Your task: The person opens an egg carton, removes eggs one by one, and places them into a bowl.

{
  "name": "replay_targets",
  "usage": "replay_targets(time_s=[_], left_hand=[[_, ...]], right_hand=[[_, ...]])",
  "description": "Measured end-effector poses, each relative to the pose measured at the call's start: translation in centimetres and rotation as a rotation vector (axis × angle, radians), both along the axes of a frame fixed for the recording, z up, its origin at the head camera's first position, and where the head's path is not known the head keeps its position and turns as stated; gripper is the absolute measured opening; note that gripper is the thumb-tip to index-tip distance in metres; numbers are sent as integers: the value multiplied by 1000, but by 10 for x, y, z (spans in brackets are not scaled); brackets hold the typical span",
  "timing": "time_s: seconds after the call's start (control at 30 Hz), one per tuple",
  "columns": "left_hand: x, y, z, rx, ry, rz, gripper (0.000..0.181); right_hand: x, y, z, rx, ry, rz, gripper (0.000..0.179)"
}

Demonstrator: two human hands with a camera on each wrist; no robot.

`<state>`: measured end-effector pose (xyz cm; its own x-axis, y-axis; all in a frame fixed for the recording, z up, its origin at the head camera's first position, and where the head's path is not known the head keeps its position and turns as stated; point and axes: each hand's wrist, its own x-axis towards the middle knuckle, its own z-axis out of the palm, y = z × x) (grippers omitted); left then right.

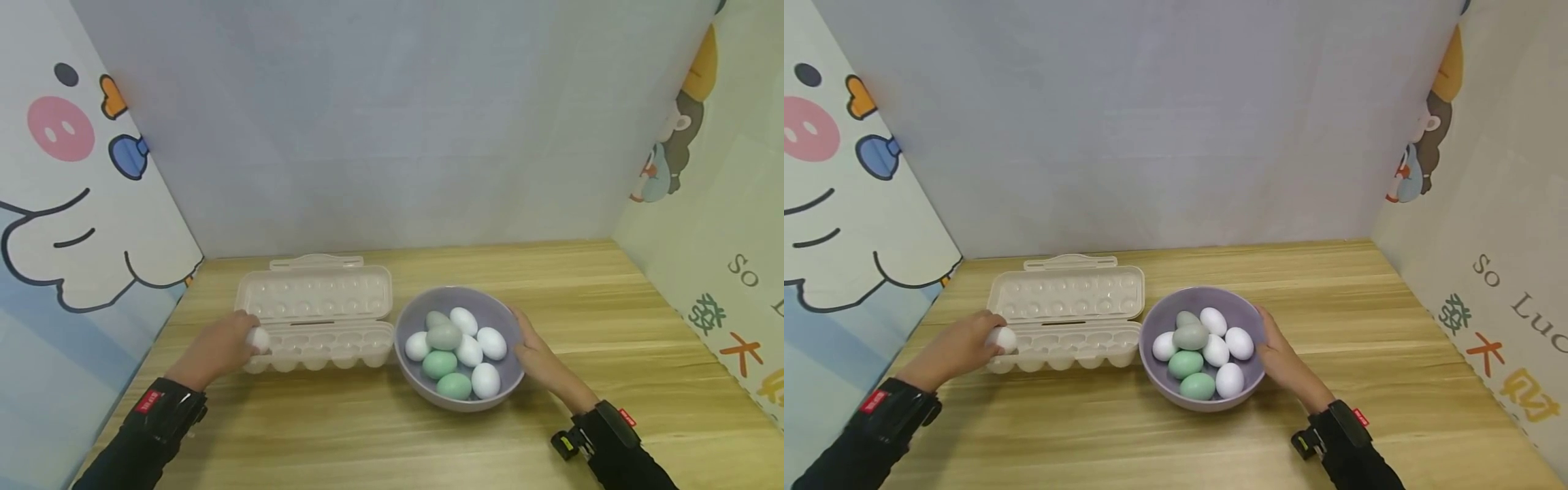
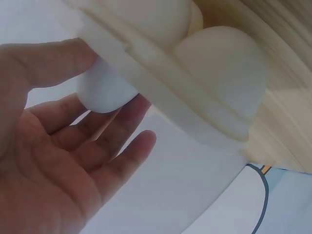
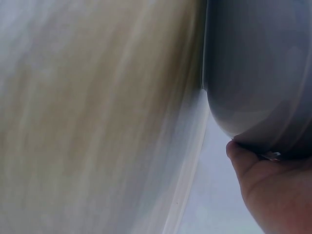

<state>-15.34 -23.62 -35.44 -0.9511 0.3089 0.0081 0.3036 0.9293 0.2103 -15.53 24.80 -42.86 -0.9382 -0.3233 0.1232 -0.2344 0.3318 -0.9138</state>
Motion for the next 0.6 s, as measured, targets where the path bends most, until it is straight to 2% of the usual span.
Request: replay_targets(time_s=[0.13, 0.37, 0.5, 0.6], left_hand=[[-3, -1, 0, 33, 39, -15, 34], [-6, 0, 2, 29, 86, -50, 39], [-10, 8, 9, 42, 183, -124, 37], [-16, 22, 16, 96, 266, -179, 38]], right_hand=[[1, 0, 1, 13, -1, -4, 67], [2, 0, 0, 16, -13, -6, 67], [1, 0, 0, 16, -12, -5, 66], [1, 0, 1, 22, -14, -8, 67]])
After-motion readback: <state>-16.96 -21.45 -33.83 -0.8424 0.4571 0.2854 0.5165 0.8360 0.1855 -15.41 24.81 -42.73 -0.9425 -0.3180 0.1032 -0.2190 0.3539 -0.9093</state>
